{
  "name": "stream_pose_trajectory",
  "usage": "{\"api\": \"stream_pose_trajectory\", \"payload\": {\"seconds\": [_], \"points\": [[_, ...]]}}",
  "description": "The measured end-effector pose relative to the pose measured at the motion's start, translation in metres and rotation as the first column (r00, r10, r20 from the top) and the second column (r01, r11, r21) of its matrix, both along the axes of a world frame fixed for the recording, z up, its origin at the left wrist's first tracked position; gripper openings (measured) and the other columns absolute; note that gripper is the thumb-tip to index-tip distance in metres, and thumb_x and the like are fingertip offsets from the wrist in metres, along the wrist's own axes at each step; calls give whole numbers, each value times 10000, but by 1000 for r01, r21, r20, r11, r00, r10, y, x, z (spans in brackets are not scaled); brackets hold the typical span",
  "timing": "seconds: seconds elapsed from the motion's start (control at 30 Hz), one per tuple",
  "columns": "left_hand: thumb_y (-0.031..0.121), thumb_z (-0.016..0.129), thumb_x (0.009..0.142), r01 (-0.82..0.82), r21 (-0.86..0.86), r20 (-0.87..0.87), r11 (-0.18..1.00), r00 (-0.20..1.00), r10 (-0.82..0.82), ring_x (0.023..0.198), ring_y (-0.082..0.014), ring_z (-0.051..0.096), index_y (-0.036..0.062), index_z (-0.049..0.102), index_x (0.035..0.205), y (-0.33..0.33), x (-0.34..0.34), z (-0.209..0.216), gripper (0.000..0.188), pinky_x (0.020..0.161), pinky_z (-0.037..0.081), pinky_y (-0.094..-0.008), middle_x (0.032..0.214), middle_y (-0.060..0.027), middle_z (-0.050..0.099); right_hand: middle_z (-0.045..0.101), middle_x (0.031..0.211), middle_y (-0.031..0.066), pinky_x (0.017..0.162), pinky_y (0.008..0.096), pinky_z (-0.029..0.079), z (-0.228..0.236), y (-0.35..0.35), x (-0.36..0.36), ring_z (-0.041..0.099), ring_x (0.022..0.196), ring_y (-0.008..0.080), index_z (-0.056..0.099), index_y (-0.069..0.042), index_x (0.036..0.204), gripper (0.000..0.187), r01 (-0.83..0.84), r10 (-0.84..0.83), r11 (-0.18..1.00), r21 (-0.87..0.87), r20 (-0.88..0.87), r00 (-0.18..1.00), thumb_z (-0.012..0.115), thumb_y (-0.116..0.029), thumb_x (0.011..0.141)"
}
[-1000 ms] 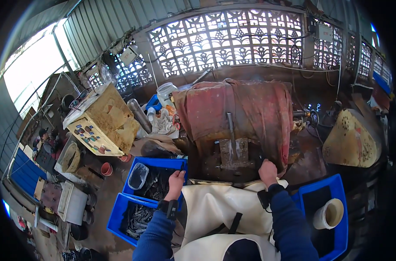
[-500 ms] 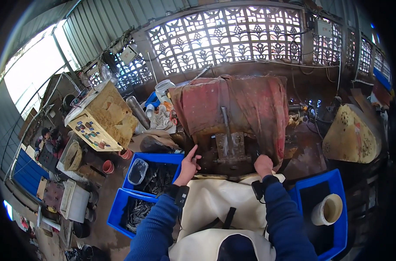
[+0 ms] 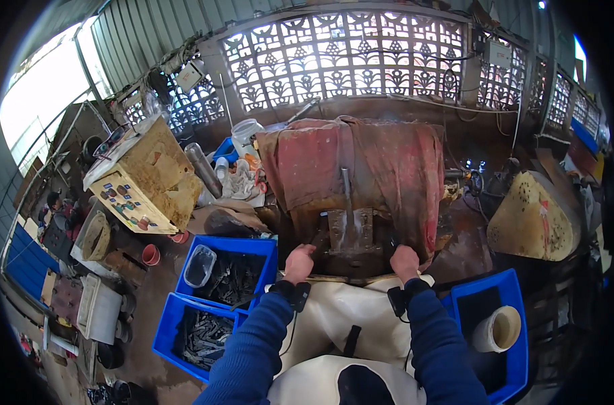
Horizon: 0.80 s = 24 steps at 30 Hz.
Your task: The person picks up a metal piece from a blue bin, holds it against a rotating wheel in a machine, and then dips it into a bucket of liquid before placing it into another blue bin.
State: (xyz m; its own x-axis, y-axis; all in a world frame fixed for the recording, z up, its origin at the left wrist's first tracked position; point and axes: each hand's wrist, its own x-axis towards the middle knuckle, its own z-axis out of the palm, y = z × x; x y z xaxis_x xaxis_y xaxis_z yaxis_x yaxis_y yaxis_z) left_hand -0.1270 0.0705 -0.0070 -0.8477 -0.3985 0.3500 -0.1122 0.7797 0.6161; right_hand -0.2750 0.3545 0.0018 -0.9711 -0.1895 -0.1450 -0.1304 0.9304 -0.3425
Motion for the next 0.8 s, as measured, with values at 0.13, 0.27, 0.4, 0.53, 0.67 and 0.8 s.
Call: {"api": "stream_pose_trajectory", "payload": {"seconds": [0.13, 0.27, 0.4, 0.53, 0.67, 0.8], "points": [[20, 511, 787, -50, -34, 151, 998, 987, 54, 986, -345, 629, 109, 699, 1025, 4, -1, -4, 315, 844, 513, -417, 1011, -139, 667, 693, 1040, 199, 861, 435, 542, 0, 1, -2, 663, 1010, 365, 728, -43, 966, 227, -21, 20, 999, 40, 28, 999, 552, -123, 847], [55, 504, 802, -80, -100, 155, 992, 983, 95, 1006, -355, 624, 111, 699, 1024, 4, 0, -4, 301, 867, 509, -433, 1031, -163, 663, 691, 1040, 202, 858, 441, 541, -6, 0, -9, 661, 1010, 373, 728, -42, 967, 227, -13, 7, 997, 75, 82, 997, 555, -120, 843], [62, 497, 810, -107, -63, 218, 992, 969, 119, 1014, -360, 624, 108, 700, 1015, 6, 3, 2, 293, 874, 510, -432, 1038, -175, 664, 694, 1014, 206, 855, 447, 542, -15, 1, -13, 666, 995, 366, 724, -37, 969, 229, -53, 49, 996, 73, 61, 997, 554, -117, 837], [66, 498, 812, -107, -104, 228, 989, 965, 128, 1002, -360, 628, 97, 699, 1000, 11, 2, 5, 278, 865, 514, -429, 1028, -175, 666, 694, 785, 177, 701, 413, 554, -42, 13, -30, 706, 761, 305, 665, -2, 904, 188, -64, 68, 992, -110, 32, 997, 570, -158, 861], [66, 502, 812, -92, -114, 237, 989, 964, 117, 989, -355, 633, 91, 696, 1003, 11, 0, 8, 273, 850, 519, -429, 1020, -172, 665, 609, 618, 103, 558, 355, 473, -33, 2, -54, 599, 550, 202, 632, 0, 870, 187, 40, -60, 772, -635, -11, 998, 596, -183, 879], [69, 505, 818, -122, -133, 300, 984, 941, 157, 988, -351, 634, 97, 694, 1007, 4, 7, 8, 269, 847, 521, -432, 1049, -167, 660, 645, 758, 207, 664, 414, 492, 58, -81, -42, 657, 747, 360, 626, 20, 936, 313, -184, 15, 656, -732, -230, 973, 701, -268, 840]]}}
